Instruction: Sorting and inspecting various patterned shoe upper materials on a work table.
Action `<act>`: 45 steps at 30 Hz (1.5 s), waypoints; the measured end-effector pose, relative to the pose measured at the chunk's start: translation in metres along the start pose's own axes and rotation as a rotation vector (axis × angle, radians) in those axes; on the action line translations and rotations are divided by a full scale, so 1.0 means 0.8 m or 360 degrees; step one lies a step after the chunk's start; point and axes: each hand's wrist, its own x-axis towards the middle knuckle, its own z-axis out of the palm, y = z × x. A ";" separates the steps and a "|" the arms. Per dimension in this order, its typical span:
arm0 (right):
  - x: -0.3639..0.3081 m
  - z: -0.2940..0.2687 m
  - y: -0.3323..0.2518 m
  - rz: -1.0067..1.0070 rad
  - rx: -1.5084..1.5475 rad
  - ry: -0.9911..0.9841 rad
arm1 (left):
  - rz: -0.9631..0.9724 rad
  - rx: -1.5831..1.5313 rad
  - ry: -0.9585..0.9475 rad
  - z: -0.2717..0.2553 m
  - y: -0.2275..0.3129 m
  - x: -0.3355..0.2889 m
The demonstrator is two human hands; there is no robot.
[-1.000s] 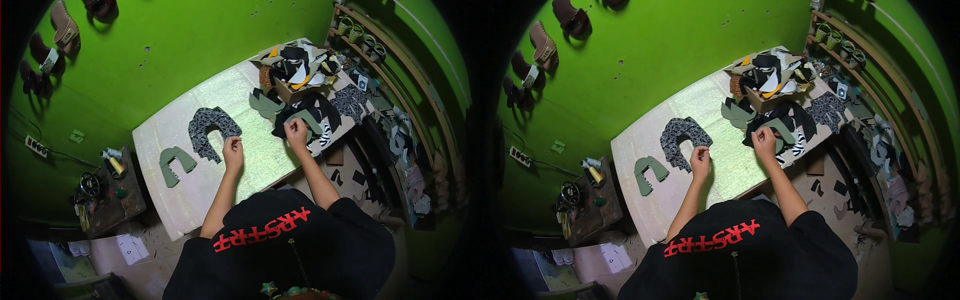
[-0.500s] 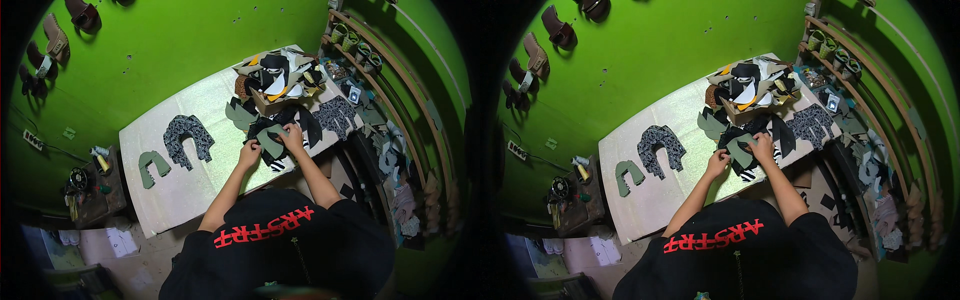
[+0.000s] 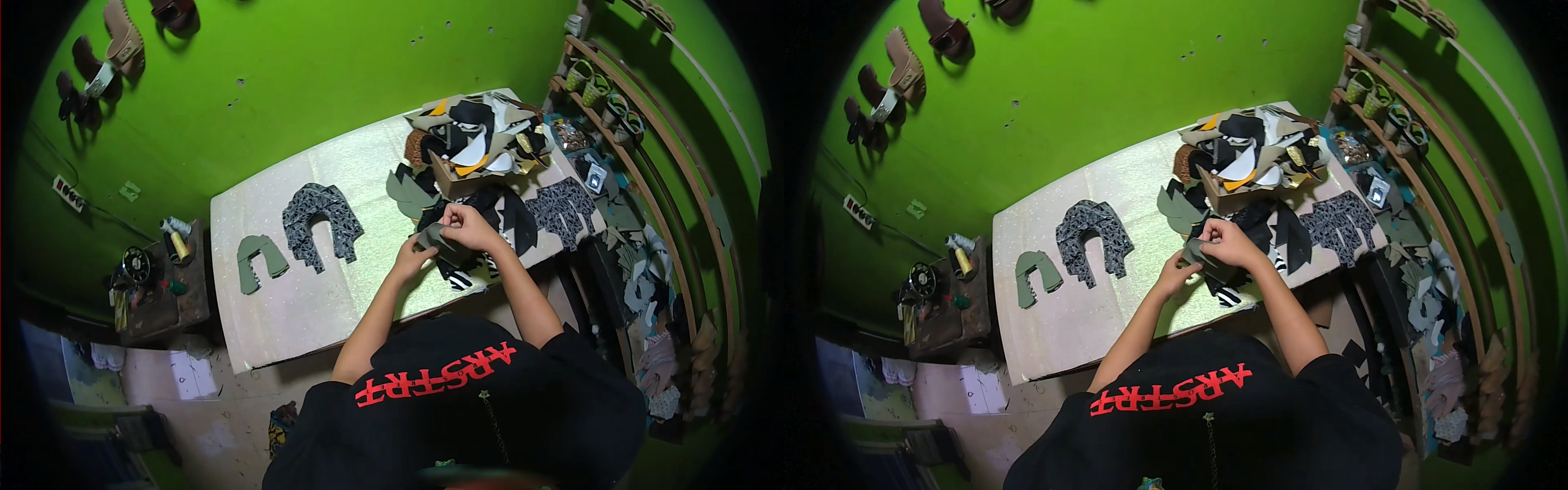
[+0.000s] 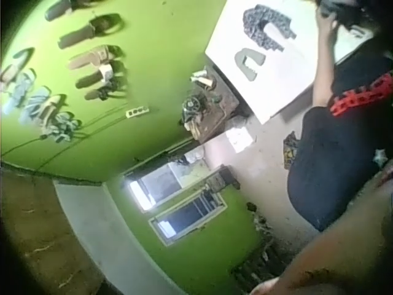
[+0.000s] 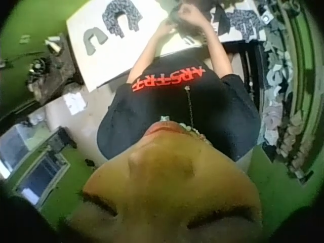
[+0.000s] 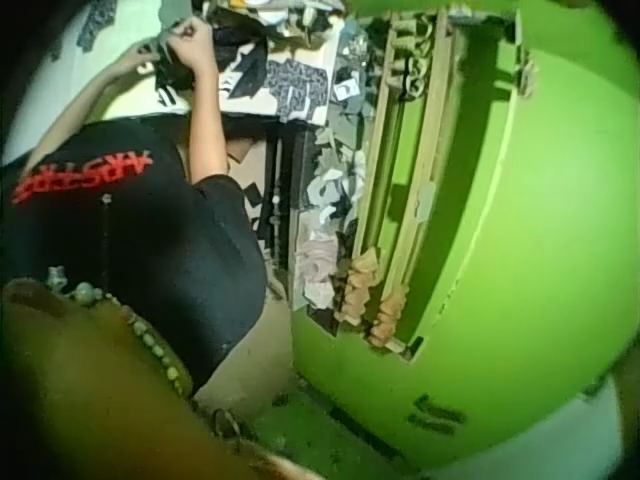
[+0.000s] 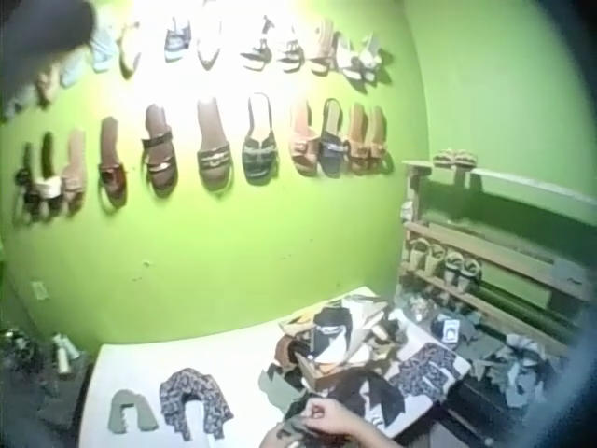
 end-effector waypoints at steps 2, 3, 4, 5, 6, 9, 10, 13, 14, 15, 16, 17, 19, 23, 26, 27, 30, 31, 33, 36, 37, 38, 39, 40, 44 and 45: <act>0.014 0.016 -0.009 0.0014 -0.0015 -0.0110 | 0.0071 -0.0146 -0.0073 -0.021 0.000 -0.009; 0.021 0.025 -0.012 0.0040 -0.0032 -0.0190 | 0.0074 -0.0148 -0.0046 -0.032 0.000 -0.013; 0.029 0.037 -0.014 0.0024 0.0001 -0.0181 | 0.0017 -0.0136 -0.0024 -0.046 0.001 -0.019; 0.036 0.048 -0.017 0.0018 0.0002 -0.0212 | -0.0041 -0.0125 0.0001 -0.060 0.001 -0.024; 0.041 0.060 -0.026 0.0016 0.0024 -0.0120 | -0.0142 -0.0098 0.0052 -0.074 -0.001 -0.031; 0.066 0.095 -0.031 -0.0114 -0.0055 0.0061 | -0.0224 -0.0252 0.0144 -0.123 -0.003 -0.051; 0.074 0.109 -0.031 -0.0131 -0.0094 0.0101 | -0.0272 -0.0280 0.0180 -0.139 -0.002 -0.060; 0.100 0.156 -0.024 -0.0194 -0.0102 0.0148 | -0.0193 -0.0439 0.0240 -0.188 -0.007 -0.091; 0.109 0.172 -0.021 -0.0232 -0.0078 0.0183 | -0.0186 -0.0456 0.0246 -0.206 -0.008 -0.100; 0.117 0.191 -0.018 -0.0238 -0.0070 0.0156 | -0.0184 -0.0458 0.0275 -0.224 -0.013 -0.109; 0.126 0.209 -0.016 -0.0228 -0.0061 0.0100 | -0.0141 -0.0477 0.0347 -0.242 -0.019 -0.118; 0.133 0.226 -0.014 -0.0218 -0.0054 0.0046 | -0.0097 -0.0495 0.0416 -0.261 -0.024 -0.127; 0.147 0.254 0.000 -0.0075 -0.0046 -0.0003 | -0.0167 -0.0548 0.0587 -0.286 -0.022 -0.143; 0.171 0.322 0.013 -0.0143 -0.0322 0.0106 | -0.0103 -0.0521 0.0778 -0.354 -0.035 -0.171; 0.193 0.376 0.032 -0.0276 -0.0428 0.0012 | -0.0031 -0.0511 0.0969 -0.405 -0.066 -0.183; 0.195 0.388 0.030 -0.0145 -0.0324 -0.0063 | -0.0028 -0.0499 0.1062 -0.417 -0.065 -0.184; 0.217 0.418 0.031 -0.0144 -0.0565 -0.0165 | -0.0150 -0.0479 0.1126 -0.449 -0.060 -0.189; 0.225 0.425 0.037 -0.0148 -0.0565 -0.0160 | -0.0186 -0.0467 0.1173 -0.458 -0.058 -0.189; 0.239 0.439 0.039 -0.0303 -0.0622 -0.0100 | -0.0175 -0.0450 0.1163 -0.480 -0.056 -0.187; 0.254 0.460 0.035 -0.0219 -0.0635 -0.0116 | -0.0167 -0.0382 0.1199 -0.513 -0.061 -0.181; 0.259 0.466 0.034 -0.0208 -0.0636 -0.0109 | -0.0169 -0.0326 0.1244 -0.522 -0.064 -0.178; 0.263 0.471 0.033 -0.0150 -0.0685 -0.0118 | -0.0166 -0.0329 0.1238 -0.530 -0.067 -0.174; 0.267 0.473 0.038 -0.0143 -0.0691 -0.0104 | -0.0184 -0.0248 0.1275 -0.533 -0.068 -0.168; 0.272 0.476 0.043 -0.0168 -0.0663 -0.0063 | -0.0202 -0.0166 0.1310 -0.537 -0.068 -0.162; 0.281 0.490 0.048 -0.0173 -0.0620 -0.0006 | -0.0187 -0.0173 0.1312 -0.555 -0.082 -0.147; 0.284 0.490 0.050 -0.0187 -0.0599 0.0027 | -0.0211 -0.0159 0.1354 -0.554 -0.080 -0.143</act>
